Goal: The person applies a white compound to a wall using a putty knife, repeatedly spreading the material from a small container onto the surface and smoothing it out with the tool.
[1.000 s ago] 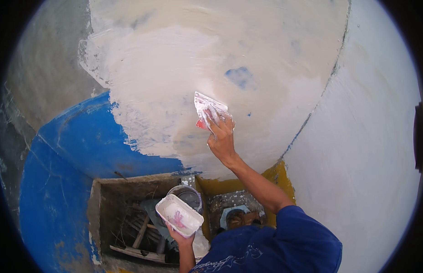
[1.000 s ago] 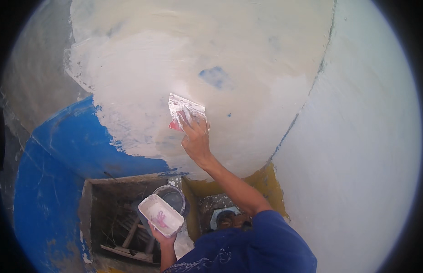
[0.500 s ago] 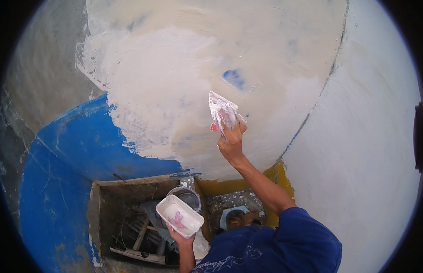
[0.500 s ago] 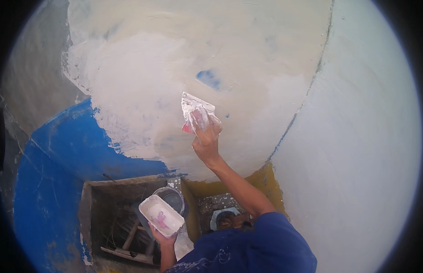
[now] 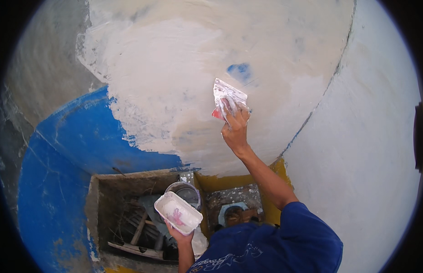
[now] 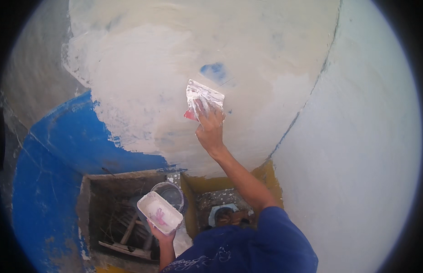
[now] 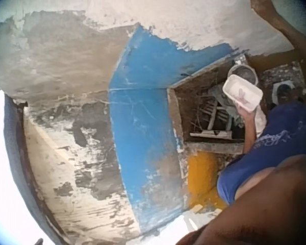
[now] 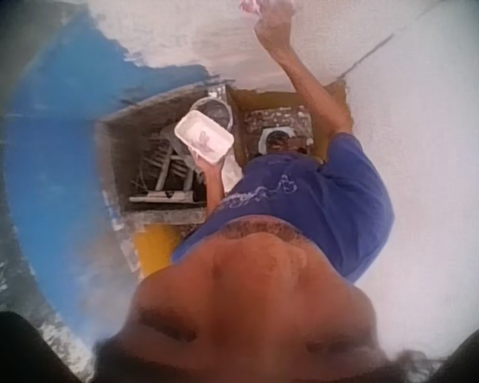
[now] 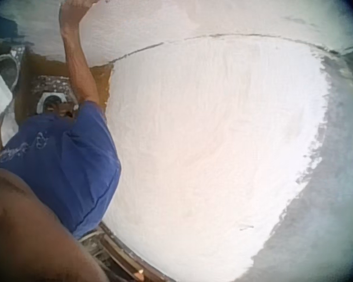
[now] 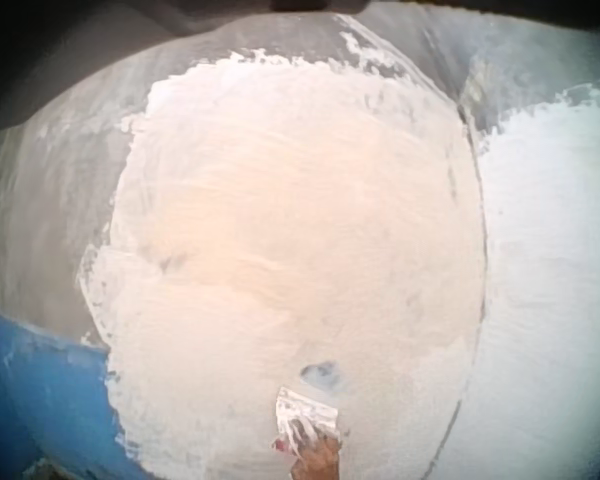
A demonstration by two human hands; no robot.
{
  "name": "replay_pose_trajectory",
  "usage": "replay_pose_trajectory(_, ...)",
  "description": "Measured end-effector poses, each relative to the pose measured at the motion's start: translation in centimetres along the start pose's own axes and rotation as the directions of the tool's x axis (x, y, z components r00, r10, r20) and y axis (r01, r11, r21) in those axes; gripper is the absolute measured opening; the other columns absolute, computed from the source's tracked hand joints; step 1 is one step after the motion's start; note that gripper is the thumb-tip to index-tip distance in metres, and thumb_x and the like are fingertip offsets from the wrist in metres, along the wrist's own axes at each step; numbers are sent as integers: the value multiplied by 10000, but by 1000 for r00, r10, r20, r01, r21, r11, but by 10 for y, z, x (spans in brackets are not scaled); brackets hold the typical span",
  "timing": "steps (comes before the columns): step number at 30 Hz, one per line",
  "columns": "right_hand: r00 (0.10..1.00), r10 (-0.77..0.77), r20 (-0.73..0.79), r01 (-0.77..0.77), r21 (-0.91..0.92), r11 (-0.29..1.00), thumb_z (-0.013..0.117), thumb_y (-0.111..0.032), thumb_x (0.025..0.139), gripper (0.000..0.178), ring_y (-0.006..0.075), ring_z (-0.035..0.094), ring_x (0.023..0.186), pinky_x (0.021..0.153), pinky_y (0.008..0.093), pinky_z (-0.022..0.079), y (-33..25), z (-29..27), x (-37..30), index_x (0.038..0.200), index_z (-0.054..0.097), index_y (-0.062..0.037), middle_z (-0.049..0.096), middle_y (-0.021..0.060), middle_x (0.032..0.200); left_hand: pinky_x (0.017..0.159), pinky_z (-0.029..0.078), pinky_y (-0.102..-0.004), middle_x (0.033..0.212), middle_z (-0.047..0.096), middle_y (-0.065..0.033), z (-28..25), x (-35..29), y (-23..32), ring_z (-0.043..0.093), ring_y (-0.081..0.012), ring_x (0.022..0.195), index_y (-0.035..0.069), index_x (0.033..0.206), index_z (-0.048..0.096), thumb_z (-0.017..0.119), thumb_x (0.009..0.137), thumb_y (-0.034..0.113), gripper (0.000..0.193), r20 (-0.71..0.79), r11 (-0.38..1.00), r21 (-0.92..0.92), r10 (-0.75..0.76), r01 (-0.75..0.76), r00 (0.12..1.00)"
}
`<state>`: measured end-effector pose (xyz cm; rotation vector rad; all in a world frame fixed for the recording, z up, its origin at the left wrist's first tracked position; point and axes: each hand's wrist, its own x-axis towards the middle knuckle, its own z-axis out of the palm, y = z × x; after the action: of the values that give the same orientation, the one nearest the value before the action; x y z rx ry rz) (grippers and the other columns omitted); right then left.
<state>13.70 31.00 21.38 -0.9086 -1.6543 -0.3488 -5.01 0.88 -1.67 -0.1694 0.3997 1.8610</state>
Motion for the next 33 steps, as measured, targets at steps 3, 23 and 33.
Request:
replay_pose_trajectory(3, 999, 14, 49, -22, 167, 986, 481, 156, 647, 604, 406, 439, 1226, 1064, 470, 300, -13, 2, -11, 1207, 655, 12, 583, 167, 1327, 1061, 374, -597, 1437, 483, -72, 1, 1, 1, 478, -360, 1291, 199, 1459, 413, 393, 941, 612, 663, 15, 1000, 12, -2, 2, 1000)
replay_pose_trajectory(23, 954, 201, -222, -125, 314, 941, 498, 151, 699, 568, 351, 440, 1182, 991, 426, 391, 15, -40, 11, 1242, 611, 28, 533, 143, 1356, 1052, 384, -598, 1437, 485, -85, 10, 5, -3, 489, -372, 1276, 196, 1454, 424, 383, 943, 618, 664, 13, 999, -11, -30, 30, 999)
replay_pose_trajectory(33, 860, 389, -329, -358, 155, 921, 444, 165, 677, 700, 356, 393, 1181, 1022, 429, 334, 35, -4, 11, 1360, 512, 26, 486, 173, 1378, 1062, 379, -586, 1427, 490, -78, 2, -3, 7, 480, -358, 1285, 200, 1448, 430, 394, 941, 605, 650, 1, 1000, 17, 4, -4, 1000)
